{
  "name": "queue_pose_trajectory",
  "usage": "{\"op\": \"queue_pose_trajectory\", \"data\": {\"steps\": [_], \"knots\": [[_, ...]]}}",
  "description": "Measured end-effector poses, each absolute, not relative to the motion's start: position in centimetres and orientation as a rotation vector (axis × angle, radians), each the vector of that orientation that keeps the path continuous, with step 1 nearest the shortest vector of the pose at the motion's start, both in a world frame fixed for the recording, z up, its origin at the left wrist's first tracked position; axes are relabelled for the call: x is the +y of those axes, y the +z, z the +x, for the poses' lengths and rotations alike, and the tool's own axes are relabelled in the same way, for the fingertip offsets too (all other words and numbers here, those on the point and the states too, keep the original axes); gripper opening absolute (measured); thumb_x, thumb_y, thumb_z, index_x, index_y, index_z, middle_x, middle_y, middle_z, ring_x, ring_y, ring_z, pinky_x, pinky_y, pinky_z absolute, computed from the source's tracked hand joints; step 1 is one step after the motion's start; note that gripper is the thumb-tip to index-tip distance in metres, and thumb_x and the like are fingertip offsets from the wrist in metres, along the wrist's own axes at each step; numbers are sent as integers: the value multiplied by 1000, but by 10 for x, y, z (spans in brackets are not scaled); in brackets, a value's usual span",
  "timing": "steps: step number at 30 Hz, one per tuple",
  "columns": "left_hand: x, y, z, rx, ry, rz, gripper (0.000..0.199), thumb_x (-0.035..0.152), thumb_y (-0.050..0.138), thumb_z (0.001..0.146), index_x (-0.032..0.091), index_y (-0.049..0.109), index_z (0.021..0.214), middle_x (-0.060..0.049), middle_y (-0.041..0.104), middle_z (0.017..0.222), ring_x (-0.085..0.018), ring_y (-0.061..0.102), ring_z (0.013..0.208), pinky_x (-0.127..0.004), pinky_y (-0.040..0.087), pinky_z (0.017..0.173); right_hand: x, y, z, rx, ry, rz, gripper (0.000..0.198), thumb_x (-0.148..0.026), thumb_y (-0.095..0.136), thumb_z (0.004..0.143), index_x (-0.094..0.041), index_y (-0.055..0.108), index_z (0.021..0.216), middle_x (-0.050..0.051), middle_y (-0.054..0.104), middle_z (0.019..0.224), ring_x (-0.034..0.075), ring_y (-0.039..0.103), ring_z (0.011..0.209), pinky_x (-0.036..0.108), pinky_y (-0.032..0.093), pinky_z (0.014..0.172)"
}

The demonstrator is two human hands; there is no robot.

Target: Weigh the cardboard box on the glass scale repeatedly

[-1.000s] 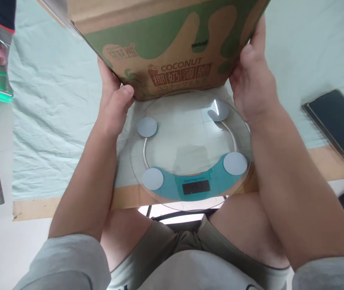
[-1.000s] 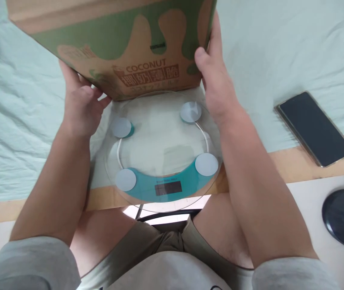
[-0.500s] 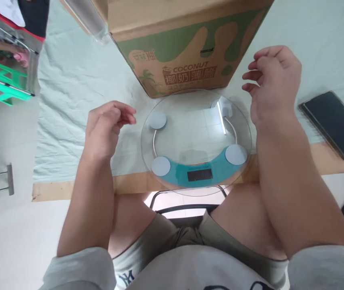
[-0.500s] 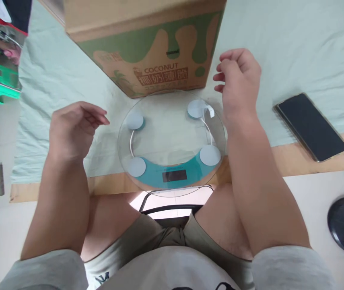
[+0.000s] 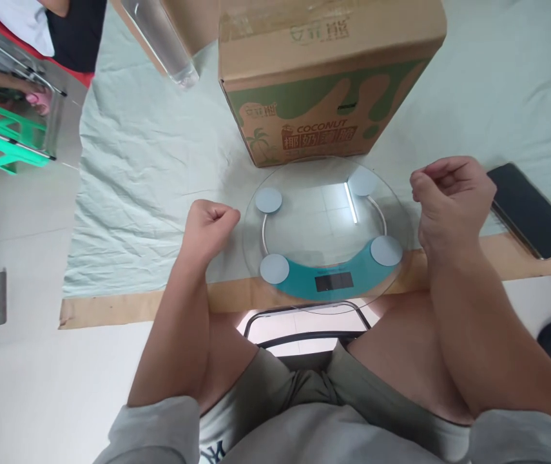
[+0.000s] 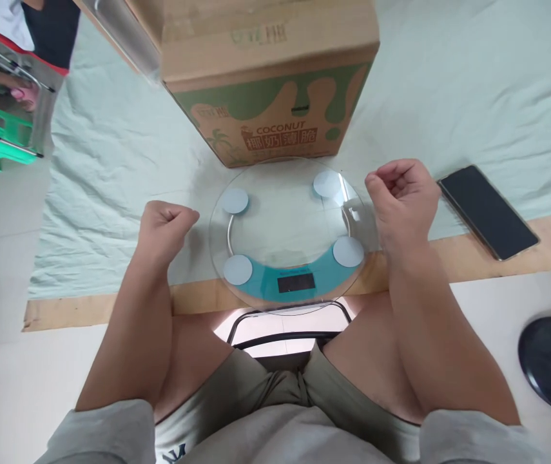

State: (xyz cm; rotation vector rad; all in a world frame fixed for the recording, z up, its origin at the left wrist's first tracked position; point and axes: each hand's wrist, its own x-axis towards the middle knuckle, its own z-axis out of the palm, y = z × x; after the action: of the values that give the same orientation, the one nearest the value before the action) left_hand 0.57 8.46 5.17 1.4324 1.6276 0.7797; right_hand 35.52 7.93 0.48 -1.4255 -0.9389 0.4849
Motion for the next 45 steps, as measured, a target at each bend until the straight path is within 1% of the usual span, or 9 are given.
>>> {"op": "queue_pose_trajectory", "data": {"steps": [3,9,24,34,36,38,40,42,45], "knots": [[83,50,-1,1675,718,1459,38,33,51,62,22,16,53,1,12,56,-7,12,54,-28,4,51,83,4,355,-932,468,-1466,26,-32,78,63,-19,63,79,-2,61,71,8,51,60,30,46,62],[89,49,1,1708,749,1462,36,34,48,61,23,15,54,1,11,58,-7,11,56,-28,3,52,93,2,349,-918,490,-1423,28,-30,77,62,-20,66,85,2,72,81,12,63,70,29,49,64],[93,47,2,1692,725,1446,37,32,51,60,23,16,53,1,12,57,-7,11,55,-27,4,52,96,-4,356,-865,447,-1385,37,-40,81,61,-20,60,85,-2,61,73,8,51,61,28,46,62],[97,39,-5,1726,713,1482,38,31,52,65,23,17,53,2,14,55,-8,14,53,-29,6,52,96,-4,351,-849,540,-1384,34,-34,79,70,-18,59,93,2,66,84,10,61,72,28,52,69],[101,38,-8,1725,778,1508,38,30,55,69,23,21,52,3,18,54,-9,17,53,-29,11,51,100,-4,350,-858,586,-1393,34,-32,77,70,-17,61,96,4,70,91,10,62,72,27,51,66],[109,36,-14,1701,874,1533,32,30,60,73,21,37,53,2,30,54,-10,27,53,-28,21,51,110,-2,350,-873,641,-1406,35,-28,74,71,-17,63,102,7,73,104,10,64,76,27,50,64],[121,36,-19,1656,977,1536,17,32,67,74,20,58,66,0,53,64,-13,46,61,-27,38,57,123,1,349,-885,691,-1416,41,-24,72,72,-18,65,112,9,73,120,12,69,88,28,55,72],[135,37,-22,1588,1062,1522,22,36,74,75,21,71,91,-6,73,92,-18,65,84,-30,53,76,138,6,347,-919,764,-1394,49,-22,71,75,-24,64,124,6,69,138,14,71,109,33,61,90],[157,39,-17,1420,1101,1455,52,45,80,81,26,68,128,-10,71,142,-29,67,131,-41,56,108,155,14,343,-1077,931,-1283,66,-24,70,80,-39,54,142,-1,63,150,16,66,131,40,59,115]]}}
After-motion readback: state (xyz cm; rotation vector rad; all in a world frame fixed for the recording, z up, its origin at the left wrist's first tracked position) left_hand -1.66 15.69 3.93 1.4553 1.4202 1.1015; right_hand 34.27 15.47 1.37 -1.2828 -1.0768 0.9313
